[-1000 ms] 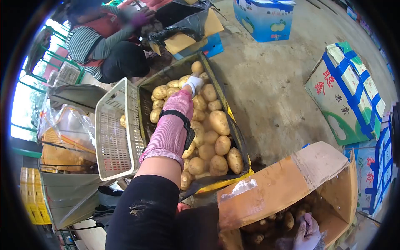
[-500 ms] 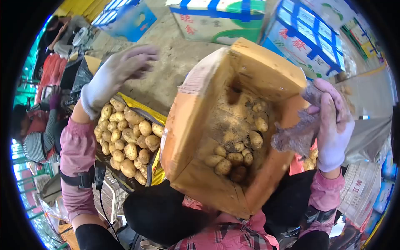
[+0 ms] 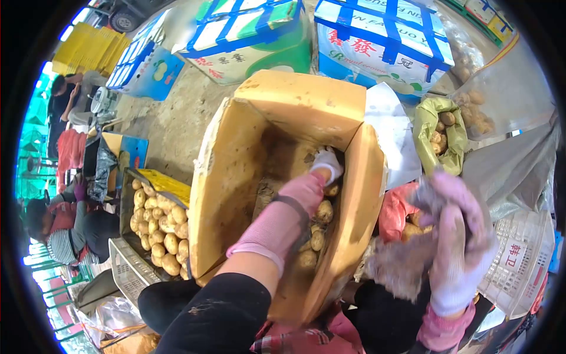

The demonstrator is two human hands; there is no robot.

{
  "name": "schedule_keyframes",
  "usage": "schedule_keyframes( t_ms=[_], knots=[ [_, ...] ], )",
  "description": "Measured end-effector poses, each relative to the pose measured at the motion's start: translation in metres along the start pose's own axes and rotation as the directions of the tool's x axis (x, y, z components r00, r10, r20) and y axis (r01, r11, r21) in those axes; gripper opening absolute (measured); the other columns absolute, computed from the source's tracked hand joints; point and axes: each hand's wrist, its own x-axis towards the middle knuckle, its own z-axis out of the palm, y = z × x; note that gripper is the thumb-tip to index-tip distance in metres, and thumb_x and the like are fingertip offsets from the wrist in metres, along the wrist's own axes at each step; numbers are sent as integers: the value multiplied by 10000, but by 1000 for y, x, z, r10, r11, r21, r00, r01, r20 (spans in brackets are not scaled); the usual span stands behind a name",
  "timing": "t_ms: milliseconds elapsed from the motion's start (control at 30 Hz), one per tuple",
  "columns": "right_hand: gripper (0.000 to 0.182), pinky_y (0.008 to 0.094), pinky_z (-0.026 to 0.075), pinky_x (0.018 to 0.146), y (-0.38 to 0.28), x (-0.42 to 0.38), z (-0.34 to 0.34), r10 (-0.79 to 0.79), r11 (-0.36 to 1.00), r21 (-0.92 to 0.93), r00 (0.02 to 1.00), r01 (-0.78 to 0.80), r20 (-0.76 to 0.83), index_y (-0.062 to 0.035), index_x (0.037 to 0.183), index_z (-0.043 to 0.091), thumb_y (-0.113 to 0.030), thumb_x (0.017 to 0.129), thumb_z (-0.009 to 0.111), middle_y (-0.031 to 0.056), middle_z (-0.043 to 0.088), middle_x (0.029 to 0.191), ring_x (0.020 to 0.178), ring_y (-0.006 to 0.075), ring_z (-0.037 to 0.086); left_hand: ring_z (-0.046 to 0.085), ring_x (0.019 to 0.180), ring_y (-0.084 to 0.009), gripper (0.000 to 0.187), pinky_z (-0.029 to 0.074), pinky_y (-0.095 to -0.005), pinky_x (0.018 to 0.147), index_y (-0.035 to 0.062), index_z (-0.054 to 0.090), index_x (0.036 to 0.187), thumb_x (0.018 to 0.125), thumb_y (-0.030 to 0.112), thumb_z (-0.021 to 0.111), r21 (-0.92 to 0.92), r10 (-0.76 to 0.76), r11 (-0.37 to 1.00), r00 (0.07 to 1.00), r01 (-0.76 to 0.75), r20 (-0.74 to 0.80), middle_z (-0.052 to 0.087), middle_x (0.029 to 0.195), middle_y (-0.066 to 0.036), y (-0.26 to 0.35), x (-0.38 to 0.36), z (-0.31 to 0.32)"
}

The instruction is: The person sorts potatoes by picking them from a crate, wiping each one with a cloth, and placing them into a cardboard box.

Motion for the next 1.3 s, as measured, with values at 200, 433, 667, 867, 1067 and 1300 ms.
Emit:
schedule_keyframes(
  t_ms=[200,433,667,867,1067,1300],
  knots=[
    [314,273,529,724,7,7,-19,-56,958,-276,993,82,101,81,1188,599,-124,976,491,175,651,1122,901,187,660,398,1287,-437,498,393,-515,1050,51,410,1385,899,83,515,6,-88,996,962,92,-257,415,1395,-193,10,27,52],
    [310,265,524,695,-4,4,-4,-229,940,-204,949,273,215,83,1164,615,-125,952,524,169,657,1068,890,178,660,540,1132,-331,721,539,-380,837,24,409,1356,727,92,756,-426,-188,905,910,14,-370,510,1270,-201,-27,15,40],
    [314,243,504,713,-22,-12,16,-166,978,-99,971,185,173,122,1168,604,-72,925,567,145,648,1054,773,112,575,605,850,-159,488,514,-316,716,-6,567,1117,670,5,762,-946,-257,320,966,57,-29,650,971,-102,-103,-2,46],
    [331,277,512,814,-29,-8,44,-142,979,-105,953,175,269,120,1201,575,-41,911,587,158,644,1102,883,160,627,629,846,-172,256,512,-305,683,38,586,1117,862,11,582,-967,249,-159,956,200,156,655,982,-89,-131,-13,62],
    [362,304,457,987,-20,13,64,-171,975,-72,914,211,367,47,1215,585,-7,862,648,113,612,1204,1125,182,582,624,1077,-213,333,559,-380,877,50,527,1265,946,126,580,-914,500,-314,863,259,73,612,1205,-99,-127,-118,-124],
    [436,383,401,1066,-29,-36,135,-517,850,358,743,387,425,-4,1302,547,-19,871,613,155,592,1299,1233,263,547,608,1140,-265,410,522,-420,978,24,507,1304,1014,312,481,-891,311,-449,947,73,-79,594,1268,-161,-159,-313,-240]
  ],
)
